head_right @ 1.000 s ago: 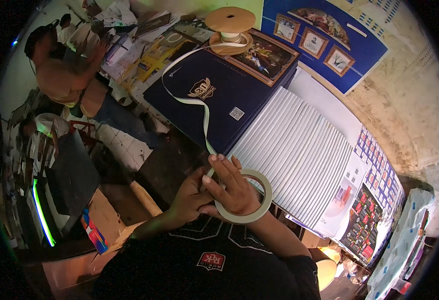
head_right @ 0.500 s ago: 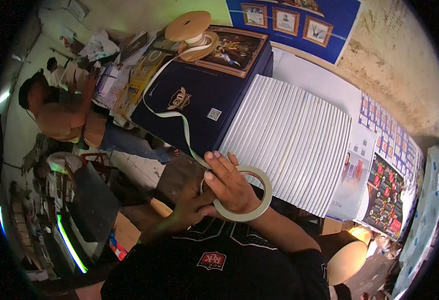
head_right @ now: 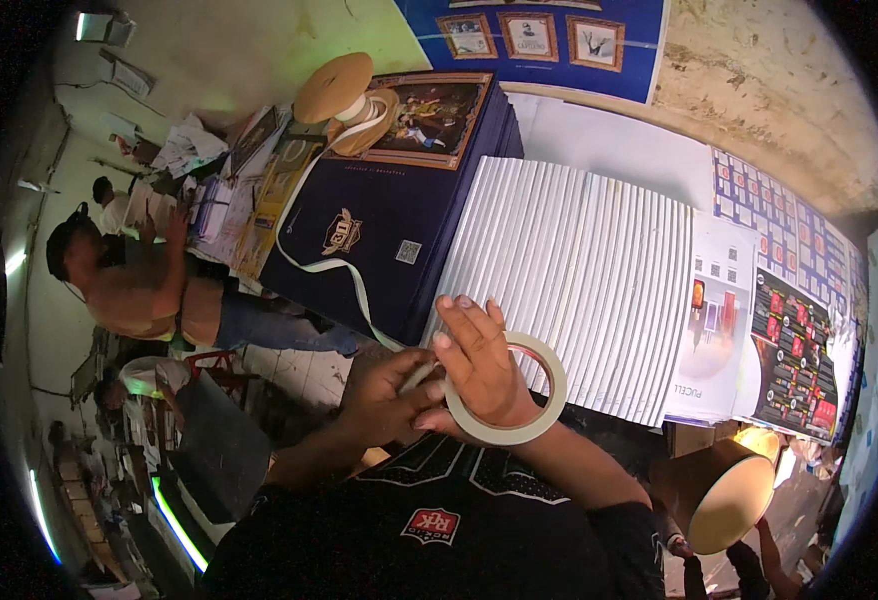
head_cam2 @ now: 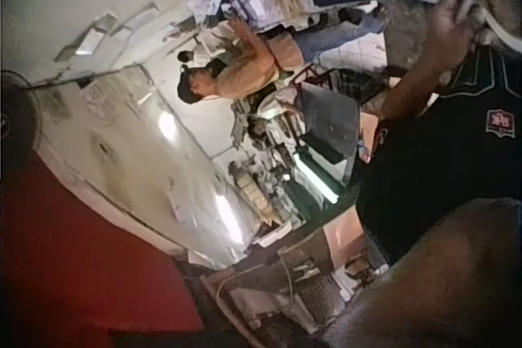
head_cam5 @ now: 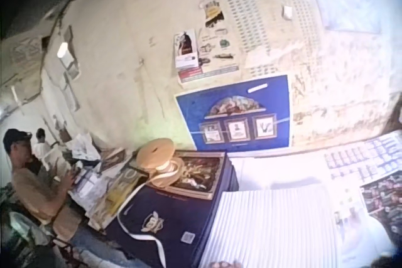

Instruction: The person unwinds a long white ribbon from a large wooden spool by hand and then wraps the ribbon around a smaller white core.

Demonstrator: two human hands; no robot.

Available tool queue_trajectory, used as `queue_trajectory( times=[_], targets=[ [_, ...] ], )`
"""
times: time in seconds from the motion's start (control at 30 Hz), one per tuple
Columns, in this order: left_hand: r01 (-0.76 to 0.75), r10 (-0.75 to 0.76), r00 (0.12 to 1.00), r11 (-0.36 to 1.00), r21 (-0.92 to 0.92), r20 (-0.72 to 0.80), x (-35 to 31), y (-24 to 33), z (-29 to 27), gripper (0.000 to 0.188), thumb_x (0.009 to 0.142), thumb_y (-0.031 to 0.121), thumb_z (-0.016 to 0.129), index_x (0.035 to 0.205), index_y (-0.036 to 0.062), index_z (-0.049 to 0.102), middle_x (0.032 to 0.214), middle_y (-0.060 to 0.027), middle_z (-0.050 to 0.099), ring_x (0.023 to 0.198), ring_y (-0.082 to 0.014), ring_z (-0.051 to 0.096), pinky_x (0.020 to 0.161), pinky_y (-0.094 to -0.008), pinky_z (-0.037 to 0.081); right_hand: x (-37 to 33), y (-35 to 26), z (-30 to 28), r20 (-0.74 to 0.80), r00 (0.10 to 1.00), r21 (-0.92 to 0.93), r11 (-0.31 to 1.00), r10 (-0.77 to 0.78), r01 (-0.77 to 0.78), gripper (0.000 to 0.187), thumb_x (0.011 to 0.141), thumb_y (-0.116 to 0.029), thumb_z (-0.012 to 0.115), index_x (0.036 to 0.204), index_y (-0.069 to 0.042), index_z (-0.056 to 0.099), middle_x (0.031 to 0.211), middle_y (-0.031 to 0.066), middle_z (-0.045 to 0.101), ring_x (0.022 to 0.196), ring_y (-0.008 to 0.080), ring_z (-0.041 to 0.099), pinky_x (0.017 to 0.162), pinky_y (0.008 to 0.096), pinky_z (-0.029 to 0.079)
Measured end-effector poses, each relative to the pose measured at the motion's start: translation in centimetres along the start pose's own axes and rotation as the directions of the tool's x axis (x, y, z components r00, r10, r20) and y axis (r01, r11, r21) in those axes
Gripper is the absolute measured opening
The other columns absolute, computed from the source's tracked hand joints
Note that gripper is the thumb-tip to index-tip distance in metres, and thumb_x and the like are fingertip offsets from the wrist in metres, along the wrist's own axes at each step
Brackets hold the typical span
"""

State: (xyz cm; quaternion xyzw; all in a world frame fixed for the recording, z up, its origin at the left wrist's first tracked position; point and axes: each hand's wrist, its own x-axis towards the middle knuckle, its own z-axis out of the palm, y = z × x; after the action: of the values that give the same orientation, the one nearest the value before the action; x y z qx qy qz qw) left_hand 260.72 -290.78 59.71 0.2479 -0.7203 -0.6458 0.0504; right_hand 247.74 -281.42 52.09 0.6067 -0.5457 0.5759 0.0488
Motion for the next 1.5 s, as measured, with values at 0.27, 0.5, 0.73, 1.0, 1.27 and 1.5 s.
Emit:
queue_trajectory(
  times=[0.27,0.5,0.73,1.0,1.27,1.5],
  targets=[
    [-0.241,0.241,0.970,0.970,0.023,-0.038,-0.6,-1.4,-2.7,0.017,0.094,0.015,0.058,0.104,0.0008,0.058,0.080,-0.0005,0.058,0.069,-0.0054,0.055,0.056,-0.0200,0.045,1.3,-1.0,-0.6,-0.063,0.977,0.093,0.976,0.205,-0.199,0.048,0.077,-0.048,0.070,0.092,-0.003,0.065,0.120,0.0198,0.056,0.116,0.0418,0.050,0.105,0.0586,0.026],
    [-0.255,0.293,0.929,0.949,0.183,-0.225,-0.2,0.9,-6.4,0.015,0.094,0.013,0.055,0.096,0.0003,0.063,0.075,-0.0007,0.063,0.056,-0.0055,0.051,0.050,-0.0223,0.042,1.9,-2.0,-2.5,-0.126,0.941,-0.005,0.948,0.315,-0.318,0.019,0.081,-0.016,0.070,0.068,-0.005,0.062,0.111,0.0131,0.062,0.118,0.0378,0.049,0.108,0.0567,0.023],
    [-0.005,0.681,0.712,0.245,0.969,-0.169,20.1,10.2,-19.9,0.062,0.077,0.043,0.073,0.124,0.0046,0.056,0.120,-0.0207,0.057,0.106,-0.0366,0.060,0.090,-0.0420,0.048,0.4,-3.3,-4.3,-0.195,0.894,-0.054,0.906,0.404,-0.421,0.044,0.088,-0.012,0.057,0.129,0.001,0.050,0.126,0.0235,0.053,0.117,0.0371,0.049,0.102,0.0438,0.035],
    [0.236,0.486,0.822,0.183,0.954,-0.297,26.4,8.6,-23.1,0.081,0.070,0.042,0.076,0.135,0.0074,0.044,0.126,-0.0200,0.055,0.113,-0.0381,0.056,0.095,-0.0451,0.046,-3.1,-4.1,-6.7,-0.180,0.861,-0.005,0.874,0.476,-0.485,0.026,0.081,-0.004,0.060,0.107,0.000,0.064,0.096,0.0148,0.064,0.088,0.0294,0.059,0.081,0.0376,0.046],
    [-0.450,0.822,0.424,0.555,0.699,-0.380,12.7,4.3,-17.5,0.088,0.072,0.021,0.080,0.140,-0.0030,0.029,0.127,-0.0254,0.050,0.118,-0.0374,0.052,0.096,-0.0446,0.046,-0.2,-2.5,-5.3,0.048,0.894,0.223,0.868,0.445,-0.444,0.036,0.087,-0.004,0.054,0.123,0.001,0.055,0.109,0.0145,0.062,0.102,0.0242,0.057,0.091,0.0351,0.043],
    [-0.589,0.862,0.162,0.475,0.654,-0.481,-3.7,-5.2,-11.0,0.096,0.072,0.007,0.075,0.142,-0.0050,0.011,0.142,-0.0256,0.030,0.124,-0.0349,0.044,0.104,-0.0456,0.039,5.4,-4.5,4.3,0.419,0.849,0.662,0.532,0.321,-0.528,0.067,0.099,-0.028,0.050,0.148,0.001,0.017,0.147,0.0211,0.034,0.135,0.0258,0.036,0.108,0.0390,0.031]
  ],
)
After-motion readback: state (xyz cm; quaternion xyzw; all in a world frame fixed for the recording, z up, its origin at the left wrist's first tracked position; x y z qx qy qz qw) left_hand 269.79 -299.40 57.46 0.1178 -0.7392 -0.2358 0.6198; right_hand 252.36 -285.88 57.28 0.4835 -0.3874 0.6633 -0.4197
